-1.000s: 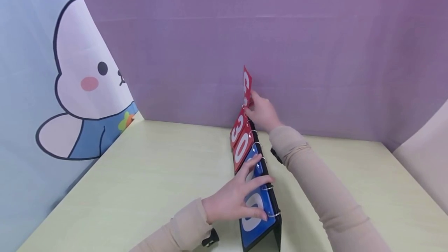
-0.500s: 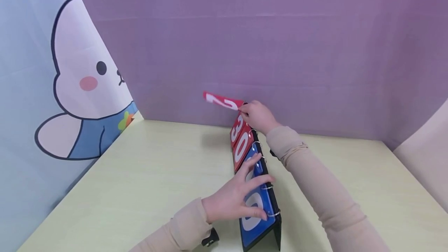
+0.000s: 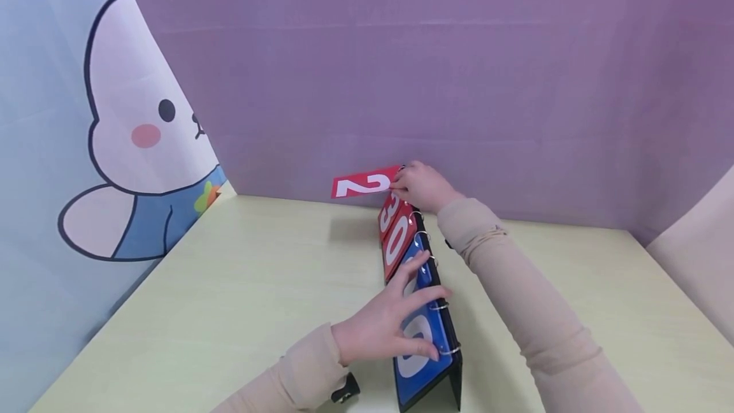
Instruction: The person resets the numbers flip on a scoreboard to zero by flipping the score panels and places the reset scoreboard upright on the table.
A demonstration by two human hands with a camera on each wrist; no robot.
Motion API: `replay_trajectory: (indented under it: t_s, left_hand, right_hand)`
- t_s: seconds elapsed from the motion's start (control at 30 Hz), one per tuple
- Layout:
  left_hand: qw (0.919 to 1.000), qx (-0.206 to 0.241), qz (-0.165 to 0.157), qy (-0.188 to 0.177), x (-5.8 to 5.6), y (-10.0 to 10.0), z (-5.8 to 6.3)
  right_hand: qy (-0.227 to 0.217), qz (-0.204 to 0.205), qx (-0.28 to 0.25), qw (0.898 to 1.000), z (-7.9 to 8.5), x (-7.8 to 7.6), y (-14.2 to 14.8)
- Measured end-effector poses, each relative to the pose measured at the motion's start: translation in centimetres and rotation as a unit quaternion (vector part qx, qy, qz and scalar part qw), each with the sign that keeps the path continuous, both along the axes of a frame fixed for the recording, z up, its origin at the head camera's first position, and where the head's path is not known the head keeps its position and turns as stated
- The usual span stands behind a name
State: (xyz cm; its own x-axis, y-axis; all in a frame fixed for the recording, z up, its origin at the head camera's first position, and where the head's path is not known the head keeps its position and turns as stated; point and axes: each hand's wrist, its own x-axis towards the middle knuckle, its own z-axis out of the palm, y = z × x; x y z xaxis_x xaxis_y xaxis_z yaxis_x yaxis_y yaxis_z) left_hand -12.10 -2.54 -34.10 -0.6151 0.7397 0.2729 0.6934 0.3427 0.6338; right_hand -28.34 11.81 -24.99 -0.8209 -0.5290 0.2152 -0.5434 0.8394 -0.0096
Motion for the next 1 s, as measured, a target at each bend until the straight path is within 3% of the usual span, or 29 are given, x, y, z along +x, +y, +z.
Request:
replay_trajectory:
  t_s: [0.13, 0.37, 0.43, 0.5, 0.6, 0.77, 0.83, 0.87, 1.0]
  left_hand:
    - [1.0, -0.001, -0.001, 0.004, 0.0, -0.1, 0.0]
    - [0.9993, 0.01, -0.008, 0.037, -0.1, -0.1, 0.2]
    - [0.9993, 0.009, -0.009, 0.037, -0.1, -0.1, 0.1]
    - [0.9993, 0.008, -0.009, 0.036, 0.0, -0.1, 0.2]
    - [0.9993, 0.008, -0.01, 0.034, 0.0, -0.1, 0.1]
    - [0.9995, 0.009, -0.009, 0.029, 0.0, -0.2, 0.1]
    - [0.9994, 0.008, -0.008, 0.031, 0.0, -0.2, 0.1]
    - [0.9994, 0.007, -0.008, 0.033, 0.0, -0.2, 0.0]
    - [0.9998, 0.002, -0.005, 0.021, 0.1, -0.2, 0.0]
  right_hand:
    - [-0.026, -0.01, 0.01, 1.0, 0.3, 0.0, -0.1]
    - [-0.025, 0.004, 0.053, 0.998, 0.9, -0.2, -0.2]
    - [-0.036, 0.01, 0.026, 0.999, 0.9, -0.3, 0.0]
    - [-0.049, 0.016, -0.033, 0.998, 0.8, -0.5, 0.2]
    - [-0.076, 0.003, -0.149, 0.986, 0.7, -0.7, 0.9]
    - [-0.151, -0.072, -0.301, 0.939, -0.9, -1.1, 2.7]
    - [-0.216, -0.085, -0.346, 0.909, -2.2, -1.1, 3.4]
    - [-0.257, -0.087, -0.366, 0.89, -3.0, -1.0, 3.7]
    - [-0.416, -0.097, -0.439, 0.79, -6.5, -0.3, 4.6]
